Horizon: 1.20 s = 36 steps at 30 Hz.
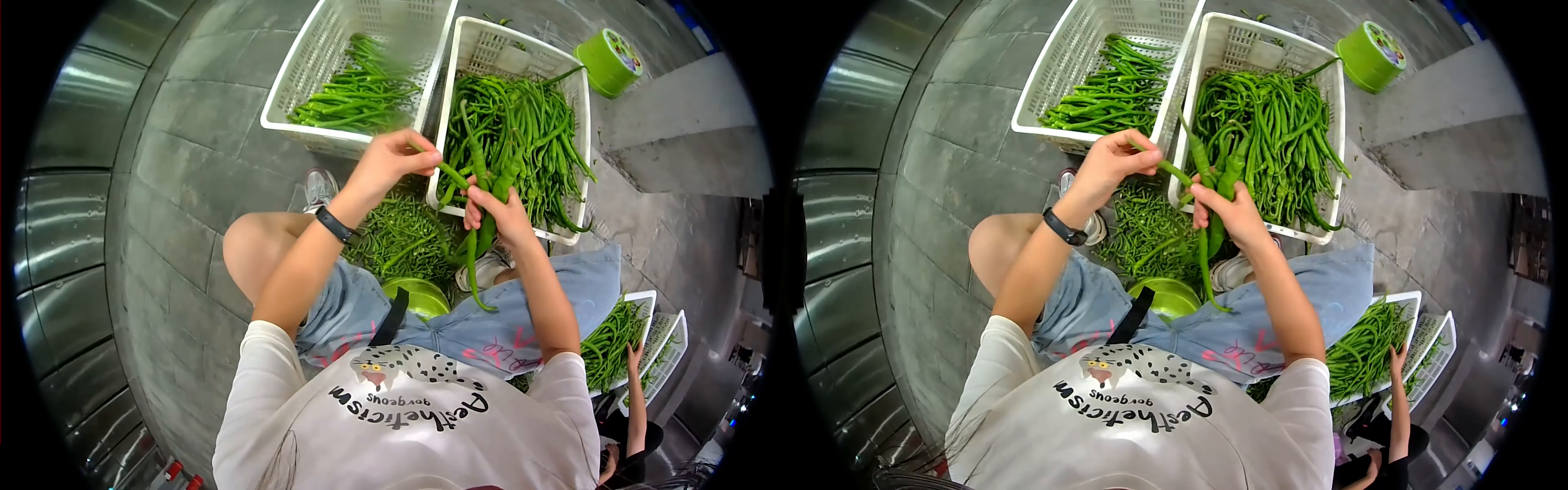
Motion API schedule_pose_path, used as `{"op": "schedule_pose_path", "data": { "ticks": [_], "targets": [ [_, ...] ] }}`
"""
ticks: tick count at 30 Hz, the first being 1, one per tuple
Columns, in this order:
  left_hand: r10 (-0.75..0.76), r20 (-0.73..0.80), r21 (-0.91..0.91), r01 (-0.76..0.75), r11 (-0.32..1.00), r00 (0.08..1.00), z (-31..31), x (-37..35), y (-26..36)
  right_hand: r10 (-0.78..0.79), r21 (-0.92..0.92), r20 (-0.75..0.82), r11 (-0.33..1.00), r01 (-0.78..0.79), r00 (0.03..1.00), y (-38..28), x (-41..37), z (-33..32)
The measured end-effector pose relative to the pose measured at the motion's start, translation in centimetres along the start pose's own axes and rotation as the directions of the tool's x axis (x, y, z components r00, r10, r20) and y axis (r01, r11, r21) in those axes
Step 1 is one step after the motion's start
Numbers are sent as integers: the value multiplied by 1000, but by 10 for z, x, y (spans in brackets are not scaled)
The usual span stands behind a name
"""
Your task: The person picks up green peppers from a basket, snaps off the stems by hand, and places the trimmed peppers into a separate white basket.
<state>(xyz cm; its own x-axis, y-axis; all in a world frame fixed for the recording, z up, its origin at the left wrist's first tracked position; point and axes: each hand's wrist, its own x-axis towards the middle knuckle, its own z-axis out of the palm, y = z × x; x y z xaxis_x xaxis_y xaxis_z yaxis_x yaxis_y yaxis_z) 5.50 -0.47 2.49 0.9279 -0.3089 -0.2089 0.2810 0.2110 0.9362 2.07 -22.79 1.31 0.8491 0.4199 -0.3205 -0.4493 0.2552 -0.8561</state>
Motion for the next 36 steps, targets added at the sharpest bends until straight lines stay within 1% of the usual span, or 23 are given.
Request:
{"op": "schedule_pose_path", "data": {
  "ticks": [1, 2, 5, 6, 9, 10, 11, 13, 15, 17, 20, 22, 23, 24, 25, 26, 27, 28, 29, 31, 34, 35, 36],
  "targets": [
    [-24, 33, 70, 22, 997, 999, -5, -1, 4, -4, 7, -22, 1000, 4, 1000, 0, 0, -4],
    [-57, 47, 117, 51, 992, 997, -9, -2, 8, -8, 7, -4, 1000, 9, 1000, 0, -1, -7],
    [-138, 123, 118, 123, 985, 983, -15, -7, 4, 15, 2, 51, 1000, -15, 999, 1, -2, -10],
    [-114, 122, 108, 101, 989, 986, -13, -8, 1, 28, -1, 72, 1000, -28, 997, 2, -2, -10],
    [-135, 168, 275, 85, 958, 976, -16, -15, 0, 30, -9, 73, 1000, -29, 997, 3, -1, -8],
    [-139, 159, 390, 67, 918, 977, -18, -17, -1, 41, -13, 87, 999, -40, 995, 3, -1, -9],
    [-108, 199, 393, 22, 919, 974, -21, -18, -2, 52, -18, 101, 999, -50, 993, 3, 0, -9],
    [-45, 277, 392, -70, 917, 960, -24, -19, -1, 75, -16, 153, 997, -73, 985, 5, 2, -11],
    [-69, 283, 274, -12, 962, 957, -22, -24, 1, 93, 0, 227, 995, -96, 969, 9, 4, -14],
    [-110, 278, 141, 73, 987, 954, -20, -29, 2, 90, 42, 246, 994, -103, 965, 10, 4, -12],
    [-28, 349, -39, 44, 998, 937, -21, -33, -3, 73, 130, 234, 986, -106, 970, 13, 5, -11],
    [-101, 227, -1, 104, 995, 969, -28, -33, 0, 81, 198, 197, 973, -121, 977, 12, 5, -9],
    [-133, 161, 13, 133, 991, 978, -34, -32, 2, 89, 183, 186, 975, -124, 978, 11, 5, -8],
    [-129, 157, 243, 88, 966, 979, -42, -28, 4, 97, 168, 177, 978, -127, 979, 10, 5, -7],
    [-144, 164, 466, 52, 883, 976, -47, -30, 4, 103, 153, 169, 980, -130, 980, 10, 6, -6],
    [-162, 166, 663, 12, 749, 973, -52, -31, 4, 123, 105, 178, 984, -143, 976, 10, 7, -5],
    [-183, 163, 821, -31, 570, 969, -57, -33, 3, 143, 58, 186, 986, -157, 972, 12, 8, -4],
    [-206, 251, 820, -95, 565, 946, -60, -35, 0, 164, 13, 193, 985, -169, 968, 14, 9, -3],
    [-258, 291, 809, -93, 581, 921, -60, -39, -4, 179, -59, 165, 983, -171, 970, 16, 10, -1],
    [-95, 419, 785, -308, 537, 903, -53, -45, -3, 214, -203, 139, 962, -183, 967, 21, 13, 3],
    [-11, 333, 793, -274, 544, 943, -37, -52, 22, 266, -316, 107, 923, -221, 958, 28, 15, 7],
    [146, 329, 808, -358, 468, 933, -31, -53, 25, 285, -354, 98, 906, -234, 954, 30, 16, 8],
    [299, 330, 821, -428, 377, 895, -26, -53, 28, 313, -376, 101, 891, -255, 944, 32, 17, 8]
  ]
}}
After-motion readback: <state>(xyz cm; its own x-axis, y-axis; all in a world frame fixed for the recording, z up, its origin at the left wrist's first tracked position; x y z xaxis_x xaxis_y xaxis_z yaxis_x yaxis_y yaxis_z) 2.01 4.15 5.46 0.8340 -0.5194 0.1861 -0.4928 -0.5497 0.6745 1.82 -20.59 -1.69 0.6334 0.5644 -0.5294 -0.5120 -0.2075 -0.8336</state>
